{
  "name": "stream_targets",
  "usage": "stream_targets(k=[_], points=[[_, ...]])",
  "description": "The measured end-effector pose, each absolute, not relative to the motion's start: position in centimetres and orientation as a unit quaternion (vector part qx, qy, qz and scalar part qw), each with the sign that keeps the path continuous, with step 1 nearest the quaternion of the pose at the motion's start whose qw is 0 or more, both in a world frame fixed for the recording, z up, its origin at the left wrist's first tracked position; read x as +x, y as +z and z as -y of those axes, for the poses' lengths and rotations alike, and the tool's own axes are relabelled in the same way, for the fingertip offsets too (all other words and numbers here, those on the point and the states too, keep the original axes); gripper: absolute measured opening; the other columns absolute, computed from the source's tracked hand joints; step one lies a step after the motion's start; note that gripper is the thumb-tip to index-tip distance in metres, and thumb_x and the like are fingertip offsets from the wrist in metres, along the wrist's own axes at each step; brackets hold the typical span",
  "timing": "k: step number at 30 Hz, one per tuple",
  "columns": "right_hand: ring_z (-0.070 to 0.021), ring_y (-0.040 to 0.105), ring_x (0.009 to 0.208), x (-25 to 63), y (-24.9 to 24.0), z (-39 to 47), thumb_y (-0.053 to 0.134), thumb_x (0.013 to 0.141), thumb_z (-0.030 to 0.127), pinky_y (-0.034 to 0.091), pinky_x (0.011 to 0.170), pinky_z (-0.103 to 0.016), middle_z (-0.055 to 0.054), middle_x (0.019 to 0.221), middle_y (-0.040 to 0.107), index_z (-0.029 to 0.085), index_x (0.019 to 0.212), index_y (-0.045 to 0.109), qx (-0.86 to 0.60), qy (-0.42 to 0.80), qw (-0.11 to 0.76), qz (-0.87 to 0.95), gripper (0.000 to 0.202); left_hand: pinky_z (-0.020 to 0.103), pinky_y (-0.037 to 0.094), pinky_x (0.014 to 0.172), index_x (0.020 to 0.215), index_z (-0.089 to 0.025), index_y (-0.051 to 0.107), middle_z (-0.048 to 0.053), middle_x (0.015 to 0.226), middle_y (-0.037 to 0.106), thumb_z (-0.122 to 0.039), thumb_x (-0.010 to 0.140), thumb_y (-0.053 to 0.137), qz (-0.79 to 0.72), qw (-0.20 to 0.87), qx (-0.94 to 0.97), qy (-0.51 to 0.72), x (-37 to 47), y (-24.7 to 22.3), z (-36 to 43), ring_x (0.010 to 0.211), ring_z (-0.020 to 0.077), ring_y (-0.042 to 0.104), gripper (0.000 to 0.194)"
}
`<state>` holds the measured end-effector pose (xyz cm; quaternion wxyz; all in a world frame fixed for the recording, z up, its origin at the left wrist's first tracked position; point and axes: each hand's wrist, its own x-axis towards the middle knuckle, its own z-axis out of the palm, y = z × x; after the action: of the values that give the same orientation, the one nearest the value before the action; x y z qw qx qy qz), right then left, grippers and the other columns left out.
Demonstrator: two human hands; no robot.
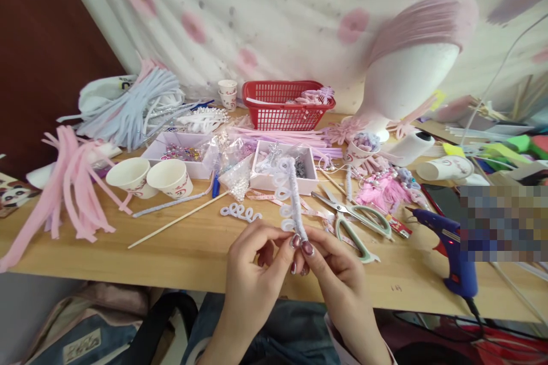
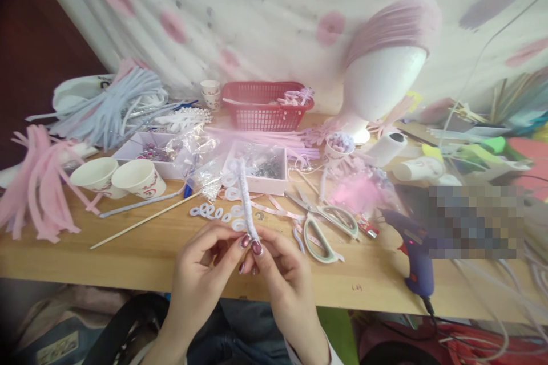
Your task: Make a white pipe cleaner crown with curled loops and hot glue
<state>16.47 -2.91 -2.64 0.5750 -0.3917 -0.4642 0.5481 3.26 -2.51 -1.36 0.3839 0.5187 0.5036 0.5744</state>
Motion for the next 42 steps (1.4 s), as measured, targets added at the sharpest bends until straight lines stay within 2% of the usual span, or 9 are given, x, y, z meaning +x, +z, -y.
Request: stream_targets(k=[6,13,18,20,24,28,32,36,42], points=[[-0.0129,0.057,0.055,16.9,-2.5,3.0,0.065,0.094,0.038,0.046,0.056,-0.025,0.0,0.058,0.064,0.018,0.101,0.075,-0.412,0.582,0.519,0.472,0.023,0.022,0.044,0.057,0.094,-0.02,0.071,0.002,0.082,0.066,-0.036,0.086,0.072,-0.512,0.442,0.459,0.576,2.0,-1.1,1.8,0.067,0.0129,0.058,0.018],[-0.0105,0.052,0.05,16.6,-1.9,2.9,0.067,0.092,0.041,0.043,0.053,-0.022,0.003,0.053,0.058,0.016,0.094,0.072,-0.416,0.579,0.525,0.465,0.025,0.022,0.044,0.062,0.083,-0.02,0.067,-0.001,0.076,0.063,-0.03,0.093,0.062,-0.506,0.432,0.512,0.544,1.9,-0.2,1.4,0.067,0.0121,0.057,0.015],[-0.0144,0.06,0.056,16.5,-2.4,3.0,0.066,0.094,0.041,0.048,0.057,-0.025,0.002,0.06,0.068,0.02,0.133,0.052,-0.448,0.566,0.517,0.46,0.047,0.021,0.045,0.062,0.086,-0.02,0.066,-0.001,0.074,0.064,-0.033,0.094,0.06,-0.51,0.455,0.482,0.548,2.3,-0.8,1.5,0.067,0.0121,0.057,0.016],[-0.0164,0.063,0.06,16.6,-2.5,3.0,0.065,0.094,0.042,0.052,0.061,-0.028,0.0,0.066,0.071,0.022,0.139,0.046,-0.46,0.564,0.503,0.466,0.053,0.021,0.043,0.059,0.085,-0.019,0.066,-0.002,0.07,0.061,-0.033,0.094,0.061,-0.519,0.451,0.471,0.552,2.3,-1.0,1.5,0.063,0.0115,0.054,0.016],[-0.0181,0.065,0.075,17.1,-2.5,2.7,0.066,0.092,0.047,0.053,0.068,-0.03,-0.007,0.094,0.073,0.023,0.116,0.066,-0.489,0.506,0.534,0.47,0.034,0.021,0.043,0.061,0.084,-0.02,0.066,-0.002,0.072,0.062,-0.033,0.092,0.063,-0.521,0.444,0.446,0.577,2.2,-1.0,1.6,0.065,0.0118,0.054,0.015],[-0.0131,0.053,0.068,17.8,-2.4,2.1,0.071,0.089,0.042,0.044,0.065,-0.024,0.0,0.075,0.06,0.021,0.078,0.064,-0.494,0.448,0.597,0.445,0.025,0.022,0.041,0.061,0.082,-0.02,0.069,-0.003,0.068,0.059,-0.039,0.086,0.071,-0.517,0.457,0.385,0.613,2.0,-1.0,1.8,0.063,0.0118,0.051,0.02],[-0.0133,0.044,0.064,17.9,-2.6,2.0,0.066,0.093,0.042,0.037,0.063,-0.027,0.003,0.066,0.051,0.021,0.071,0.057,-0.453,0.474,0.626,0.423,0.032,0.022,0.035,0.054,0.08,-0.018,0.071,-0.001,0.067,0.059,-0.047,0.075,0.082,-0.471,0.538,0.323,0.62,1.7,-1.3,1.8,0.057,0.0095,0.043,0.031],[-0.0128,0.036,0.053,17.6,-2.6,2.3,0.058,0.098,0.044,0.03,0.054,-0.029,0.004,0.055,0.042,0.021,0.06,0.049,-0.427,0.475,0.653,0.408,0.046,0.02,0.031,0.05,0.078,-0.02,0.071,-0.002,0.066,0.056,-0.042,0.067,0.089,-0.376,0.657,0.234,0.61,1.4,-1.8,1.7,0.053,0.0074,0.04,0.03],[-0.0107,0.041,0.043,17.9,-2.4,2.8,0.051,0.101,0.043,0.033,0.048,-0.028,0.003,0.042,0.043,0.021,0.049,0.047,-0.43,0.478,0.618,0.452,0.058,0.019,0.035,0.051,0.076,-0.022,0.067,-0.003,0.073,0.054,-0.037,0.076,0.083,-0.313,0.677,0.251,0.616,1.2,-2.7,1.6,0.056,0.0064,0.042,0.023]])
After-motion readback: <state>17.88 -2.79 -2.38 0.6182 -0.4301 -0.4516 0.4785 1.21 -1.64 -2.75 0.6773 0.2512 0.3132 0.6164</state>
